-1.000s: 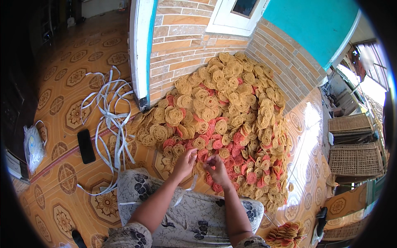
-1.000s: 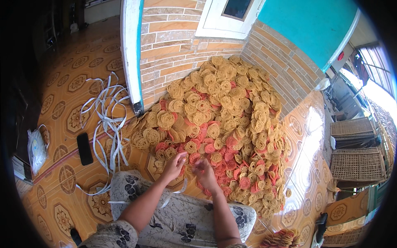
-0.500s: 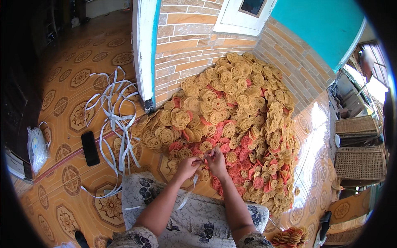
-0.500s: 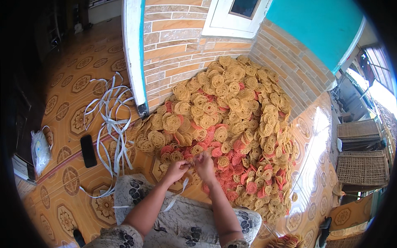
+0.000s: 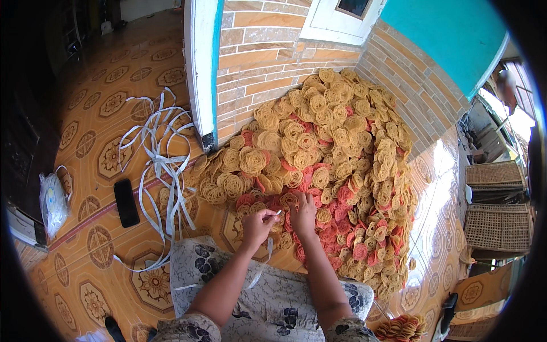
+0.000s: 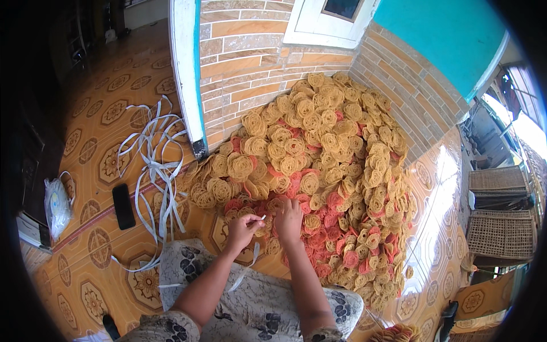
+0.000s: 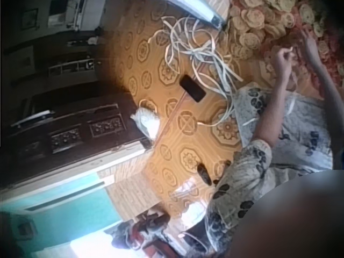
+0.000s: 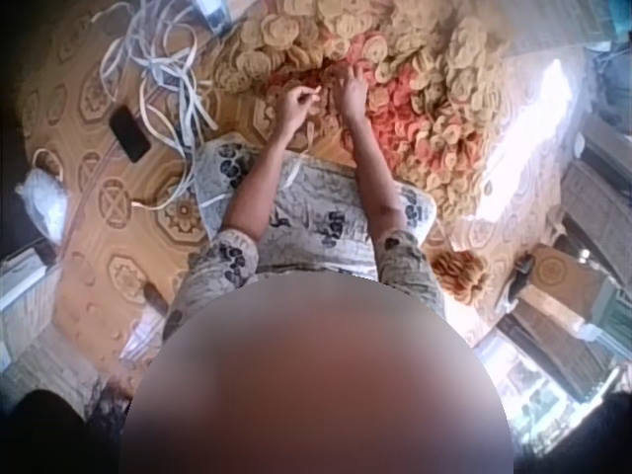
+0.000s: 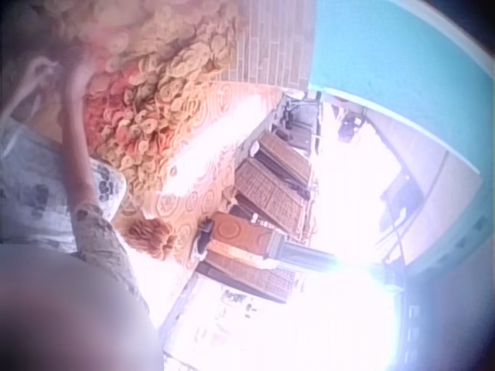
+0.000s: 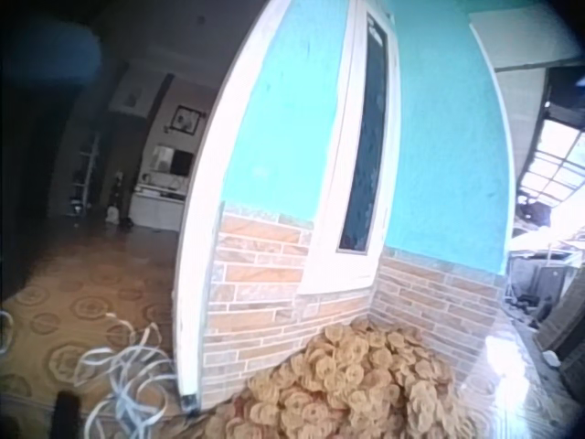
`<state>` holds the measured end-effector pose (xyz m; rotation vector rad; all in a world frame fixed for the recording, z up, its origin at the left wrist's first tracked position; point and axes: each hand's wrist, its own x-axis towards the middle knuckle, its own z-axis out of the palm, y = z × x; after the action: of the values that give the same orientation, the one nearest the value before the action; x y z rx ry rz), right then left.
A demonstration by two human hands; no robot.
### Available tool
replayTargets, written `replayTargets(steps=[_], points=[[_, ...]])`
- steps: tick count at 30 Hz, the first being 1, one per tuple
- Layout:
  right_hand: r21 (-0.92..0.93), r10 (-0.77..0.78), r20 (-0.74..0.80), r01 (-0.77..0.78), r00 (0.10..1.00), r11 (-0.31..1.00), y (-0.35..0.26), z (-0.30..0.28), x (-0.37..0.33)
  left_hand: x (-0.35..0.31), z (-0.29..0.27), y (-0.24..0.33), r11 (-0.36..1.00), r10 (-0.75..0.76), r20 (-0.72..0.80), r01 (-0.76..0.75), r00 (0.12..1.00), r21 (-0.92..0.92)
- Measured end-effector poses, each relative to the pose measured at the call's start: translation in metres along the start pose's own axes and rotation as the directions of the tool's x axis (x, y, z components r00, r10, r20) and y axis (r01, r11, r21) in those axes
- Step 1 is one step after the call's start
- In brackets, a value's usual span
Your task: The person sits on the floor and uses scissors to cut small, rolled, flower-shaped items from a large pile. They then use a white ribbon to tie the cut items together into a small bundle.
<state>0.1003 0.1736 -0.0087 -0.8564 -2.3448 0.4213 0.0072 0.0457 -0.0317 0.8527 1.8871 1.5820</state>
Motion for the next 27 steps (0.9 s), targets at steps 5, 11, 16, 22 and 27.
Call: replayTargets(steps=[5,11,16,22,27], points=[[0.172,0.064,0.034,-0.069,0.997,0.983,0.004,-0.005,0.000,0.000,-0.001,0.003,0.994,-0.111,0.053,0.110,0.992,0.016],[0.436,0.285,0.267,-0.379,0.921,0.816,-0.010,-0.031,-0.012,0.000,0.003,-0.001,0.984,-0.087,0.103,0.102,0.991,-0.144],[0.494,0.142,0.412,-0.352,0.900,0.795,-0.018,-0.044,-0.023,-0.001,0.000,0.004,0.995,-0.096,0.107,0.099,0.990,-0.016],[0.495,0.120,0.409,-0.330,0.905,0.804,-0.021,-0.053,-0.029,-0.014,-0.009,0.013,0.995,-0.093,0.152,0.095,0.984,-0.008],[0.666,0.022,0.448,-0.350,0.894,0.659,-0.024,-0.048,-0.030,-0.022,-0.024,0.022,0.999,-0.031,0.252,0.020,0.967,0.047]])
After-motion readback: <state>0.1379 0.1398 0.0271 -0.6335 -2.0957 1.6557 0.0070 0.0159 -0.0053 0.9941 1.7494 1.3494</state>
